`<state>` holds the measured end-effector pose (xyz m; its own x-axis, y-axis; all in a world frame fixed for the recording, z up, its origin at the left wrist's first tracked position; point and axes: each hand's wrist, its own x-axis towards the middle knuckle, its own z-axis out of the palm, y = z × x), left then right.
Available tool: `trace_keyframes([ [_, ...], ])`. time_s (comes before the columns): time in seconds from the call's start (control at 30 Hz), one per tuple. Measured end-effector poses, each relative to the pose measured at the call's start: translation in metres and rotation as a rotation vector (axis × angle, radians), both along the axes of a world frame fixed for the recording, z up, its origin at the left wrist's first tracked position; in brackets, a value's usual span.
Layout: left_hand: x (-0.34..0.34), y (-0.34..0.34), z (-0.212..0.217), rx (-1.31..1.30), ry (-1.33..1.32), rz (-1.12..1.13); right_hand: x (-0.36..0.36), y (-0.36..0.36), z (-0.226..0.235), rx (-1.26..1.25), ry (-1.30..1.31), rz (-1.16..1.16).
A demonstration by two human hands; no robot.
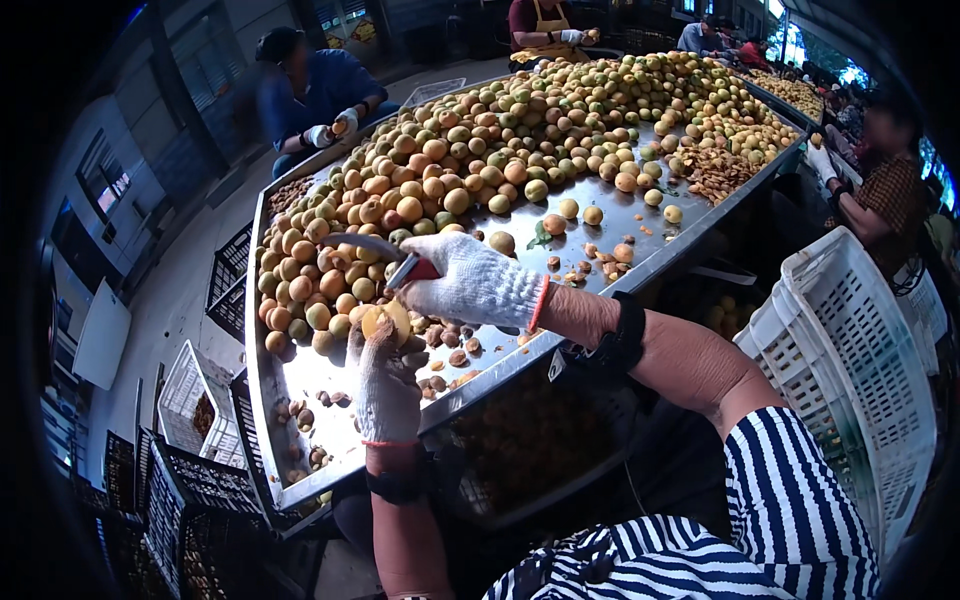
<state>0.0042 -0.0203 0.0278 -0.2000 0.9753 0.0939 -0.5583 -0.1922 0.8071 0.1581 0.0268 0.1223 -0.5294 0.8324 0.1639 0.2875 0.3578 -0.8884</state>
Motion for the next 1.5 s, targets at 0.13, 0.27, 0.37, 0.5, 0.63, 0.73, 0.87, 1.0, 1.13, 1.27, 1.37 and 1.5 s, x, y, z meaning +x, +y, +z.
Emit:
trace_keyframes([
  [0.13,-0.008,0.001,-0.001,-0.01,-0.426,-0.114,0.011,0.043,-0.025,0.271,-0.195,-0.232],
  [0.27,0.0,0.009,0.004,-0.033,-0.454,-0.042,0.02,0.023,-0.009,-0.207,-0.061,-0.179],
  [0.37,-0.01,0.01,0.009,-0.136,-0.626,0.021,-0.003,0.0,0.013,0.062,-0.243,-0.083],
  [0.5,0.002,0.022,0.003,-0.134,-0.678,-0.091,0.004,-0.015,0.018,-0.256,0.49,-0.107],
  [0.63,0.0,0.014,-0.004,-0.162,-0.659,0.026,-0.04,-0.007,0.007,0.197,0.925,-0.09],
  [0.73,0.021,0.007,0.005,-0.168,-0.511,0.118,-0.054,-0.014,0.008,0.403,0.827,-0.164],
  [0.87,0.021,-0.01,0.006,0.069,-0.044,0.071,-0.062,-0.016,-0.001,0.349,0.802,-0.137],
  [1.0,0.017,-0.01,-0.004,0.171,0.798,0.258,-0.064,-0.013,-0.009,0.426,0.689,-0.103],
  [1.13,0.015,-0.011,-0.004,0.019,0.269,0.087,-0.07,-0.007,-0.013,0.417,0.648,-0.085],
  [1.27,0.018,-0.004,-0.008,-0.001,0.106,0.135,-0.072,-0.005,-0.023,0.251,0.842,-0.089],
  [1.37,0.023,-0.005,-0.009,0.117,-0.097,0.032,-0.073,-0.013,-0.022,0.383,0.789,-0.117],
  [1.5,0.021,0.001,-0.015,0.141,0.105,0.107,-0.075,-0.02,-0.022,0.555,0.577,-0.131],
])
